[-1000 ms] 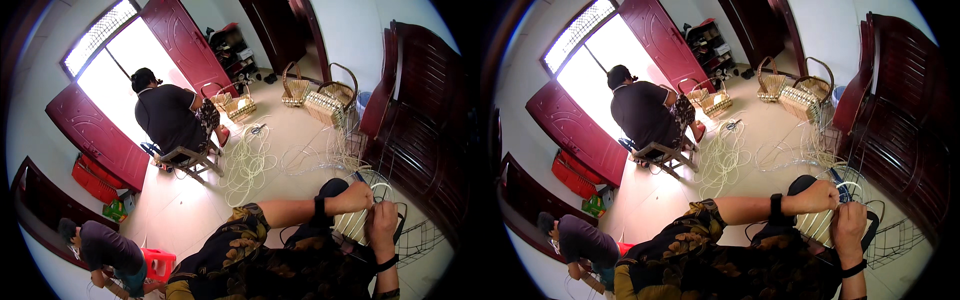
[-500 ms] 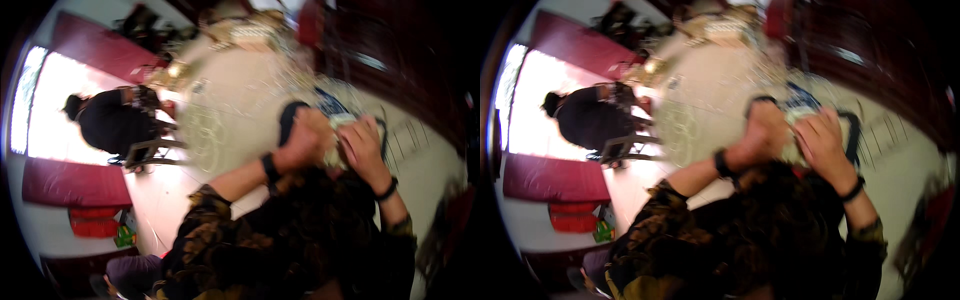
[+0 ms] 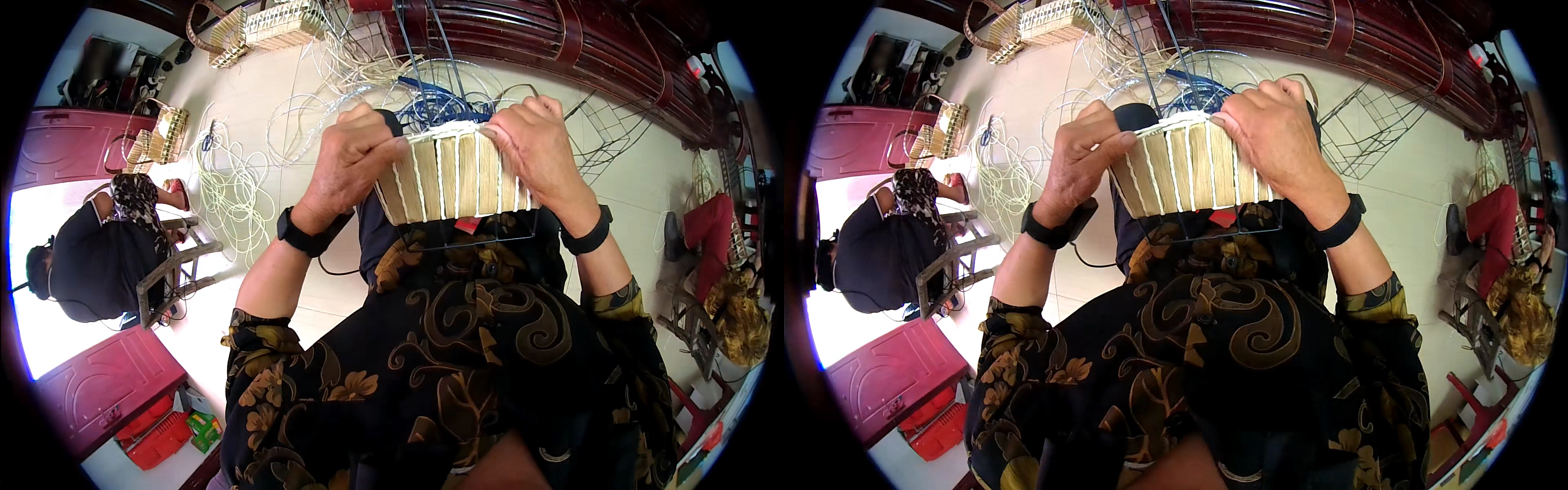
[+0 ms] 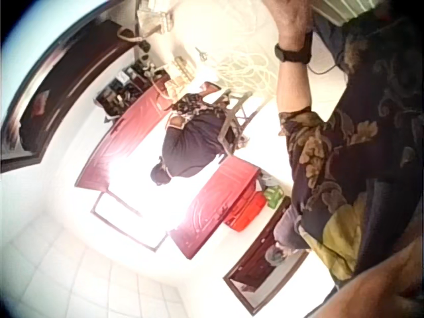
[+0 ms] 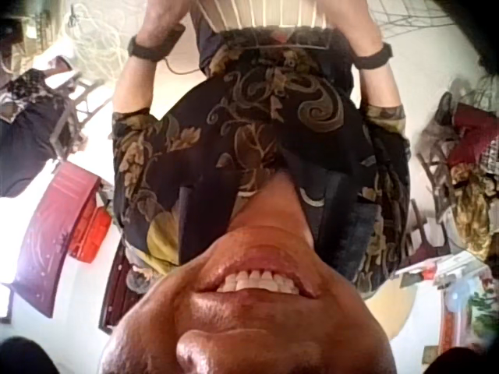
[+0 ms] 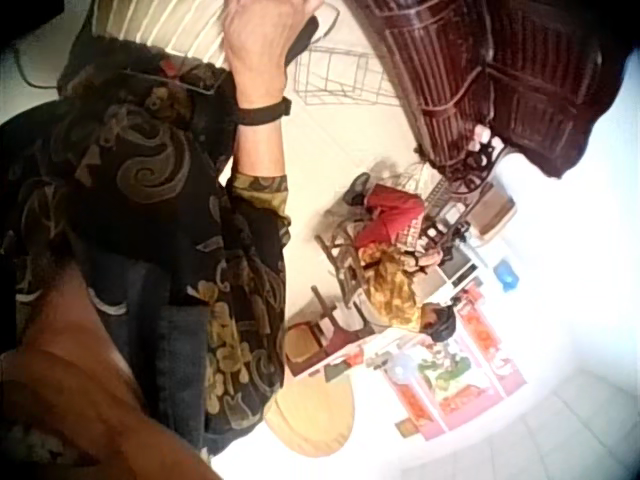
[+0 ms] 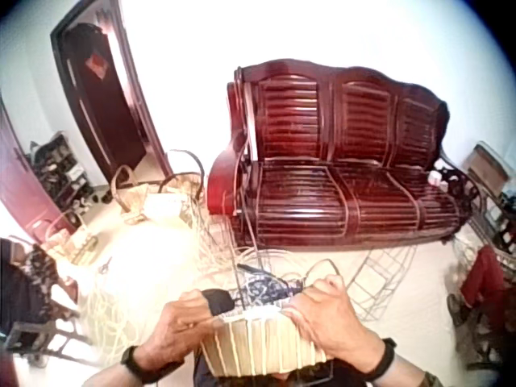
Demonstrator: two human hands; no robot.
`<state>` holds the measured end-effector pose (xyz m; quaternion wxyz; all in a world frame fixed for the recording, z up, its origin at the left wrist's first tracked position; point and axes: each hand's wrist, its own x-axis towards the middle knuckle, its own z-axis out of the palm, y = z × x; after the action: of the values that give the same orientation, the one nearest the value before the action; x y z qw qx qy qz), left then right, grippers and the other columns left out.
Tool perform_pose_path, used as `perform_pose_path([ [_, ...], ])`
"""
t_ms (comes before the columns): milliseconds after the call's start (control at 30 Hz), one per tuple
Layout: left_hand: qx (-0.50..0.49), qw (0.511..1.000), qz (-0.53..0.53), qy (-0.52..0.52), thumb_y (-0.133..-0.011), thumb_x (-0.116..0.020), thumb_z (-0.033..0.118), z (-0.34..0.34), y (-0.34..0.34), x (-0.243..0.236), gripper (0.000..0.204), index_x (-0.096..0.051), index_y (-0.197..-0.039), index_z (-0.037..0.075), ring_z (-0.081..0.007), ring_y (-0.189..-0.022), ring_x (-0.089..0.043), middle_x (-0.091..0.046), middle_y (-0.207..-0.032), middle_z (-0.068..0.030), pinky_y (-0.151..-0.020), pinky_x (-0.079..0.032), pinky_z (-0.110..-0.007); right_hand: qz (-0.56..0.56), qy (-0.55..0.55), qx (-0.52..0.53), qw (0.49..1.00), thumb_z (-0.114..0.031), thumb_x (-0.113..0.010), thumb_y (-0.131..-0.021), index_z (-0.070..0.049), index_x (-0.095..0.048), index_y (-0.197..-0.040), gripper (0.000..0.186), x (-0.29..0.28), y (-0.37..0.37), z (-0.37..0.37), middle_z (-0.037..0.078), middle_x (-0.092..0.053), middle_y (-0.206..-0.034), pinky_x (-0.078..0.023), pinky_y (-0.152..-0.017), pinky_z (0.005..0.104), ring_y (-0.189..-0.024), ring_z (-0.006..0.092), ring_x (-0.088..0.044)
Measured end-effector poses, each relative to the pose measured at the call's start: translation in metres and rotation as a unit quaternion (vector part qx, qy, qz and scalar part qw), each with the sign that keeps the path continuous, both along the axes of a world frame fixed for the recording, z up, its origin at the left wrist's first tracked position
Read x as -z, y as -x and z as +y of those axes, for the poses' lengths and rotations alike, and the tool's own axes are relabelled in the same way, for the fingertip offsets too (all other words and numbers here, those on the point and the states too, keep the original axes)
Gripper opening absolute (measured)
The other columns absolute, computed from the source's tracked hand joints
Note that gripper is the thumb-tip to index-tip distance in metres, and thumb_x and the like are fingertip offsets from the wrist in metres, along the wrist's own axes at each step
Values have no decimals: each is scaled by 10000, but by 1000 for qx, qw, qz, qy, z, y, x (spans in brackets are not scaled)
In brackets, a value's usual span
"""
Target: The person weaves a white cord through the vertical slats of a wooden basket frame by hand.
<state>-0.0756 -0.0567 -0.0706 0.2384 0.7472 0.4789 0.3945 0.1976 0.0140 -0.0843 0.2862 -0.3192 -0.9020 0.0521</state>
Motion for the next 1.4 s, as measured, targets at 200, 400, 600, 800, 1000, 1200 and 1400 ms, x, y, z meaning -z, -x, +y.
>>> perform_pose_path([
  [200,-2,999,-6,36,-883,-711,160,4,15,6,300,-549,-685,3,-234,-691,-420,-442,-643,-73,-669,-381,-351,3,-13,-17,1000,-293,-665,-938,-93,-623,-828,232,0,1,1,50,-594,-730,-383,-850,395,-758,255,-533],
  [400,10,985,-68,157,-929,-661,162,15,19,13,264,-574,-736,5,-189,-729,-450,-510,-700,-32,-690,-397,-346,-11,6,-10,1000,-316,-621,-974,-94,-646,-874,245,1,-3,1,49,-617,-775,-384,-887,403,-809,254,-563],
  [600,-21,896,-374,237,-996,-570,345,-3,17,36,518,-477,-1406,41,-218,-1135,-573,-643,-1167,-123,-1001,-407,-363,71,95,51,992,-451,-532,-1000,-110,-653,-1249,439,7,-40,7,124,-632,-1231,-393,-1054,435,-1183,293,-571],
  [800,-105,773,-501,376,-1054,-407,530,-32,-3,58,760,-168,-1609,69,-308,-1399,-421,-433,-1527,-169,-1104,-374,-484,208,325,130,913,-518,-479,-1014,-79,-539,-1421,602,39,-68,-15,158,-500,-1480,-374,-1137,394,-1402,304,-452],
  [1000,-78,771,-548,314,-1018,-504,514,-50,-32,49,852,-95,-1610,59,-308,-1371,-456,-395,-1544,-159,-1158,-341,-445,261,417,62,868,-534,-686,-877,-42,-361,-1536,885,44,-60,-42,219,-464,-1499,-354,-1164,422,-1429,340,-417],
  [1200,-142,877,-366,276,-802,-814,137,-61,-59,48,1204,89,-1594,48,-280,-1344,-468,-376,-1492,-217,-1112,-427,-382,260,428,92,860,-464,-750,-819,-25,-360,-1528,920,43,-58,-42,230,-456,-1505,-350,-1162,455,-1422,360,-424],
  [1400,-109,928,-281,220,-715,-920,324,-66,-47,70,1390,126,-1577,15,-315,-1393,-413,-341,-1521,-247,-1159,-359,-400,127,153,102,975,-488,-761,-788,-45,-484,-1451,844,16,-48,-23,198,-470,-1486,-327,-1157,478,-1419,373,-384],
])
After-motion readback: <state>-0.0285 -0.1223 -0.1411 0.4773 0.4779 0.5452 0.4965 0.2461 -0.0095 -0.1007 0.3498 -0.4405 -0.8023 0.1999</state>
